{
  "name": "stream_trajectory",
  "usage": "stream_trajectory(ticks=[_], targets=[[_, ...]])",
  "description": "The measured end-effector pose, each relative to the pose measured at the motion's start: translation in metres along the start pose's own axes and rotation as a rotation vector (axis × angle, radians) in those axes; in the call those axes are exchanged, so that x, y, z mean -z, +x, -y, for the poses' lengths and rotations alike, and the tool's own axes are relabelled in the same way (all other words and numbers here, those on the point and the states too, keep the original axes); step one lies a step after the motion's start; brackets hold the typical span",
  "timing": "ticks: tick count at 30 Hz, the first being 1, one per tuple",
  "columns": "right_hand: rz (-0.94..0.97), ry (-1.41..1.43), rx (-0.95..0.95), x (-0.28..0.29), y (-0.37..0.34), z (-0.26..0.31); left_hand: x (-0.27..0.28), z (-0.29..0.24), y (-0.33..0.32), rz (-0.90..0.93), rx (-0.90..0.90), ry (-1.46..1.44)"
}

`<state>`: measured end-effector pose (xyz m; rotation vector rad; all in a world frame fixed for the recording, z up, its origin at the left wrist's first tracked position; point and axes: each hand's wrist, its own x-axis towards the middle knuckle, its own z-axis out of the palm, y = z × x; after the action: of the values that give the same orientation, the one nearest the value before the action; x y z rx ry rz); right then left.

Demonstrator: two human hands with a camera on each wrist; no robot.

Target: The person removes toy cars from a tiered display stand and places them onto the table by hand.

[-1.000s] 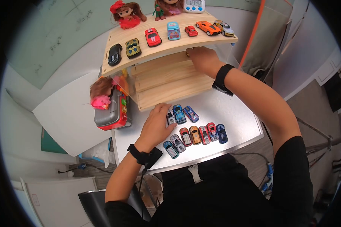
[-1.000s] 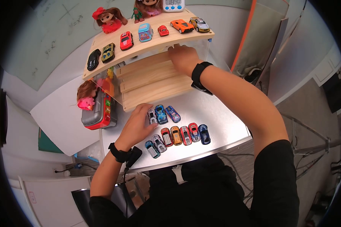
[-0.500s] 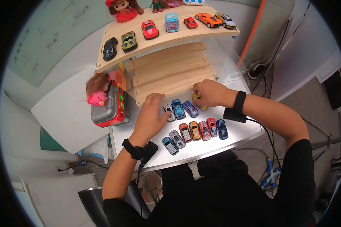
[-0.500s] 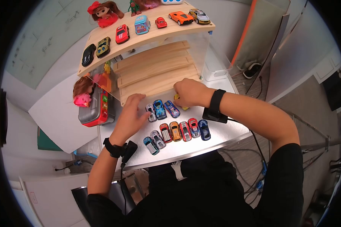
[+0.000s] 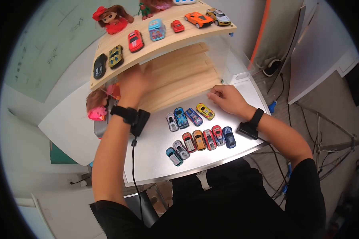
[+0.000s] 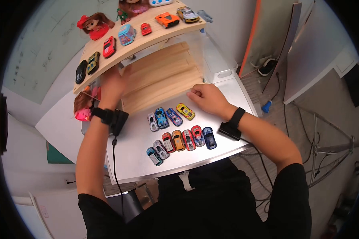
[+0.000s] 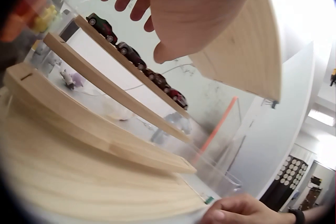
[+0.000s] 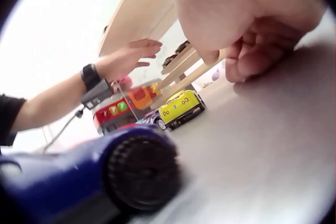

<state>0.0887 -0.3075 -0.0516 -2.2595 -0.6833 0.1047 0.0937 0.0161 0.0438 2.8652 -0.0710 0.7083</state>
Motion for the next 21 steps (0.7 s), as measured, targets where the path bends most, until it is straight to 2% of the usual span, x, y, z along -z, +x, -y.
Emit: stream_trajectory(ticks=[1,2,4,5,7,8,10,11,12,14,17,21], targets=[[-0.021,0.114,-0.050,-0.003,0.000,-0.002,-0.002,0.002,0.013,0.142,0.176,0.049],[-0.042,0.230,-0.100,-0.006,0.000,-0.004,-0.010,0.014,0.028,0.150,0.164,0.055],[-0.091,0.276,-0.081,-0.012,0.000,-0.009,-0.041,0.061,0.051,0.258,-0.063,0.379],[-0.133,0.311,-0.054,-0.015,0.000,-0.011,-0.055,0.080,0.057,0.270,-0.079,0.385],[-0.147,0.311,-0.034,-0.014,-0.002,-0.010,-0.074,0.097,0.066,-0.188,-0.384,0.635],[-0.152,0.297,0.001,-0.012,-0.002,-0.009,-0.076,0.098,0.069,-0.180,-0.401,0.635],[-0.159,0.315,-0.007,-0.008,-0.002,-0.007,-0.066,0.087,0.071,-0.026,-0.403,0.815],[-0.142,0.318,-0.008,-0.005,-0.003,-0.006,-0.082,0.103,0.079,-0.091,-0.354,0.607],[-0.123,0.321,-0.008,-0.004,-0.003,-0.005,-0.081,0.094,0.078,-0.084,-0.364,0.611],[-0.101,0.333,-0.018,-0.004,-0.002,-0.008,-0.071,0.070,0.072,-0.010,-0.153,0.034],[-0.077,0.350,-0.012,-0.003,-0.002,-0.009,-0.068,0.066,0.068,-0.022,-0.082,-0.113],[-0.080,0.347,0.000,-0.004,-0.001,-0.009,-0.059,0.060,0.062,0.007,-0.017,0.024]])
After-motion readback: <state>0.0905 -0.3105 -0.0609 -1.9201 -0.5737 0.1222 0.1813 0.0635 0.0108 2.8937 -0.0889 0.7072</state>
